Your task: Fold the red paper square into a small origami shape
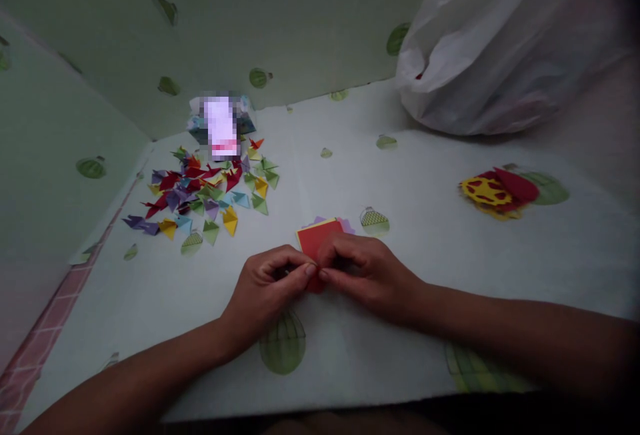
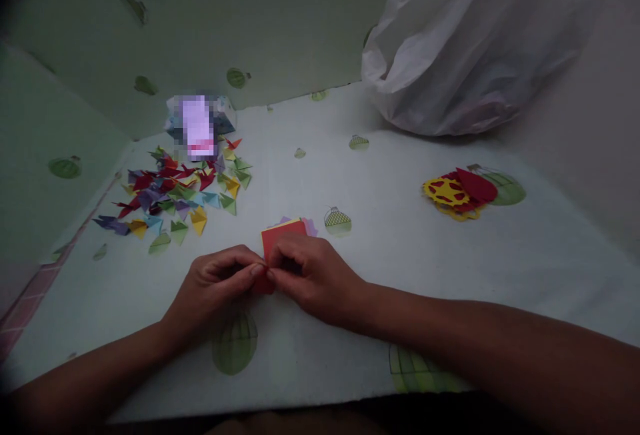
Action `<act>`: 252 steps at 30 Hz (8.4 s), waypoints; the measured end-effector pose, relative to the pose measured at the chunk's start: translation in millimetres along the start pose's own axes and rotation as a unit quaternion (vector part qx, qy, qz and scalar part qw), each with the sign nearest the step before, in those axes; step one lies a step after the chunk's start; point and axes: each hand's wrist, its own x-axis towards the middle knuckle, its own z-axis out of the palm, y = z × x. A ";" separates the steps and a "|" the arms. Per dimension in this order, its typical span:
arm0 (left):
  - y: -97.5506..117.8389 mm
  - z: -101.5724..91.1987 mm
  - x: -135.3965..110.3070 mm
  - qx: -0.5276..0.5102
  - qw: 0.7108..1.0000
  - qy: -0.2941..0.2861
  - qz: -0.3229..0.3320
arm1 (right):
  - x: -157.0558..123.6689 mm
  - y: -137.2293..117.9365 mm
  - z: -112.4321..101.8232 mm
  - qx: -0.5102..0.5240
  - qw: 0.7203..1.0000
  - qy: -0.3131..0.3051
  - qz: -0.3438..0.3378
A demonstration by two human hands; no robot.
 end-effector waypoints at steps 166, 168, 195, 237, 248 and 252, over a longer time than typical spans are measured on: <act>-7.8 -5.0 6.2 -0.235 0.971 -0.022 0.037 | 4.5 16.4 -2.6 0.349 0.927 -0.024 0.137; -7.7 -4.9 5.6 -0.226 0.973 -0.021 0.036 | 4.7 15.9 -2.7 0.347 0.927 -0.023 0.138; -9.6 -2.3 6.4 -0.234 0.972 -0.003 0.008 | 5.1 15.5 -0.2 0.362 0.919 -0.010 0.155; -18.4 -0.8 4.0 -0.044 0.988 0.037 0.140 | 1.9 -0.3 -7.1 0.093 0.992 0.011 0.082; -15.1 -0.3 2.5 -0.002 0.991 0.037 0.132 | 1.2 -3.0 -5.2 0.042 0.996 0.026 0.076; -14.2 -0.6 1.2 0.009 0.988 0.036 0.147 | 1.1 -3.9 -4.6 0.033 0.996 0.024 0.074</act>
